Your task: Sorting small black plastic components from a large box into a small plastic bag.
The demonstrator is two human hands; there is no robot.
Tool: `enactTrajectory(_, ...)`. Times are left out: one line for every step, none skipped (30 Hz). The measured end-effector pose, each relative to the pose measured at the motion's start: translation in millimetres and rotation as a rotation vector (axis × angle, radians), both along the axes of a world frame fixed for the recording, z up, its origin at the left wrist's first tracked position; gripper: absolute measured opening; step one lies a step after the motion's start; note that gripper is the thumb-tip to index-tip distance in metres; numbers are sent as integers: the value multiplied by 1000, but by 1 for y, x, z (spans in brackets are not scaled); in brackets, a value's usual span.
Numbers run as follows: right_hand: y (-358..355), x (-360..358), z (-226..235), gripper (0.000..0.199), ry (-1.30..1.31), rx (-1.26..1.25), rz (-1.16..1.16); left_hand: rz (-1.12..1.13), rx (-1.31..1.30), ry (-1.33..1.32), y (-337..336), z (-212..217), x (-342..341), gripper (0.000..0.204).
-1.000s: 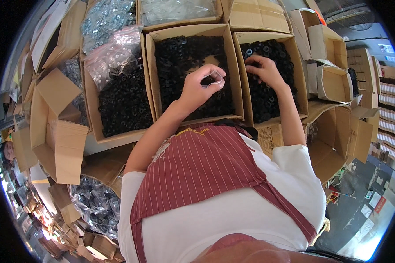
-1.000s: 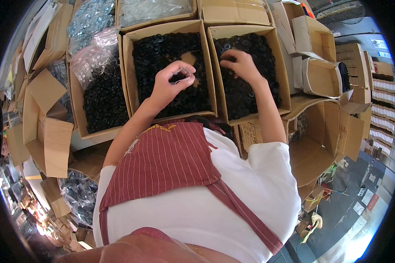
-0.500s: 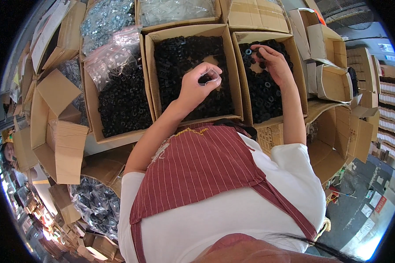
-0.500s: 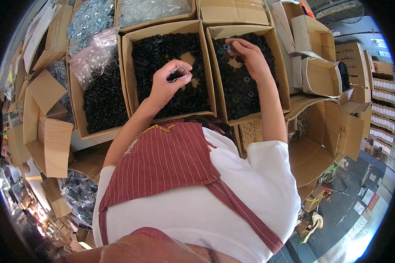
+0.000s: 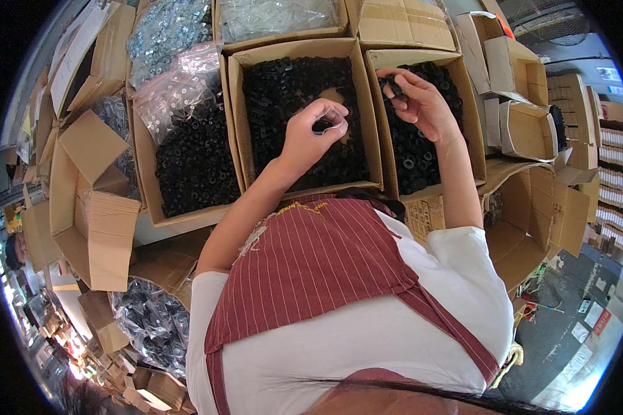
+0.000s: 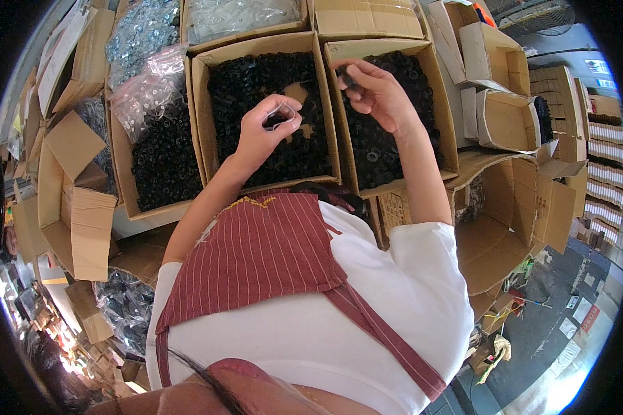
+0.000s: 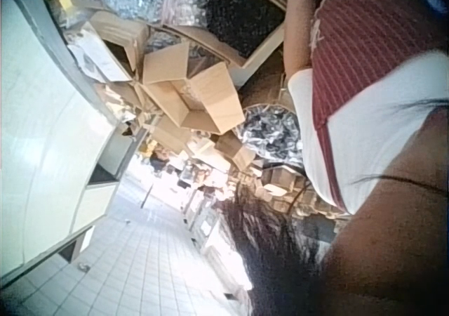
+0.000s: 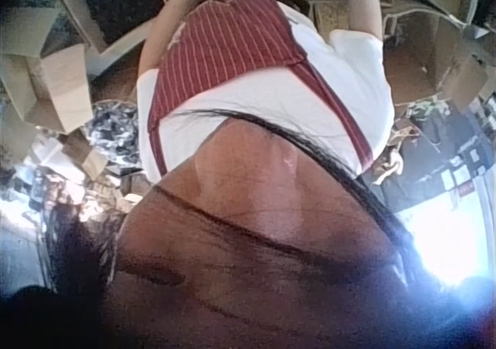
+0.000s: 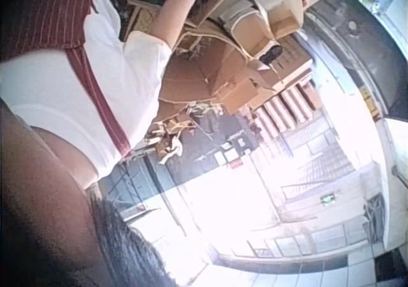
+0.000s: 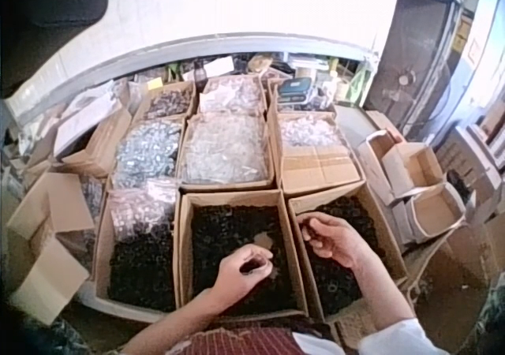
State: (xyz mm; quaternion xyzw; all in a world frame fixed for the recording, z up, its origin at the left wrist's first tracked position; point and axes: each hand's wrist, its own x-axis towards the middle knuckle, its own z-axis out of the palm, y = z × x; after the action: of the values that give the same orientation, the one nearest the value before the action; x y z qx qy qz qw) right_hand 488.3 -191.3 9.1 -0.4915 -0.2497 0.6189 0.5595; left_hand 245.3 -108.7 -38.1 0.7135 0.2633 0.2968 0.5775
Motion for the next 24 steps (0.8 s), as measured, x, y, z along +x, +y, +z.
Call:
enactTrajectory(1, -7, 5, 31, 5, 26, 26, 0, 0, 1, 0, -1, 0, 18)
enactTrajectory(1, -11, 8, 32, 10, 42, 67, -4, -1, -2, 0, -2, 0, 18)
enactTrajectory(2, -18, 15, 34, 30, 49, 108, -6, -3, -6, 0, -3, 0, 19)
enactTrajectory(3, -26, 19, 35, 2, 53, 123, -5, -3, -4, 0, -3, 0, 19)
enactTrajectory(5, -33, 23, 36, -27, 56, 138, -14, -15, 1, 1, -4, 0, 19)
enactTrajectory(5, -40, 25, 35, -27, 71, 134, -26, -28, 5, 1, -4, 0, 19)
enactTrajectory(5, -44, 24, 35, -26, 70, 134, -26, -29, 5, 1, -4, 1, 19)
enactTrajectory(5, -48, 20, 35, -82, 95, 126, -35, -25, -19, 1, -5, 2, 20)
enactTrajectory(6, -53, 19, 35, -137, 121, 121, -41, -21, -43, 1, -5, 2, 21)
enactTrajectory(6, -57, 21, 32, -152, 127, 102, -37, -21, -43, 1, -7, 1, 21)
enactTrajectory(7, -61, 21, 32, -151, 126, 105, -34, 3, -15, 2, -9, 0, 22)
enactTrajectory(7, -65, 21, 31, -227, 164, 93, -31, 26, 13, 2, -10, -1, 24)
enactTrajectory(7, -68, 21, 30, -304, 201, 80, -28, 25, 13, 2, -10, -1, 24)
enactTrajectory(7, -69, 20, 31, -339, 217, 82, -23, -2, 19, 2, -9, -2, 26)
enactTrajectory(6, -72, 20, 31, -339, 217, 85, -18, -29, 24, 1, -7, -2, 28)
enactTrajectory(5, -74, 20, 32, -368, 240, 81, -17, -29, 24, 1, -5, -3, 28)
enactTrajectory(4, -77, 21, 32, -396, 263, 77, -31, -51, 19, 0, -1, -4, 28)
enactTrajectory(3, -79, 17, 33, -418, 284, 69, -47, -75, 16, 0, 0, -4, 28)
enactTrajectory(3, -80, 16, 33, -417, 282, 69, -47, -77, 18, 0, -1, -4, 28)
enactTrajectory(2, -81, 15, 33, -498, 294, 73, -56, -72, 35, 1, -2, -4, 30)
enactTrajectory(1, -83, 16, 33, -583, 307, 79, -63, -63, 49, 1, -2, -5, 32)
enactTrajectory(1, -85, 16, 33, -638, 325, 77, -62, -63, 48, 1, -3, -5, 32)
enactTrajectory(0, -85, 17, 33, -638, 325, 78, -57, -28, 23, 2, -5, -4, 34)
enactTrajectory(0, -86, 19, 33, -711, 346, 86, -52, 8, -2, 2, -6, -4, 36)
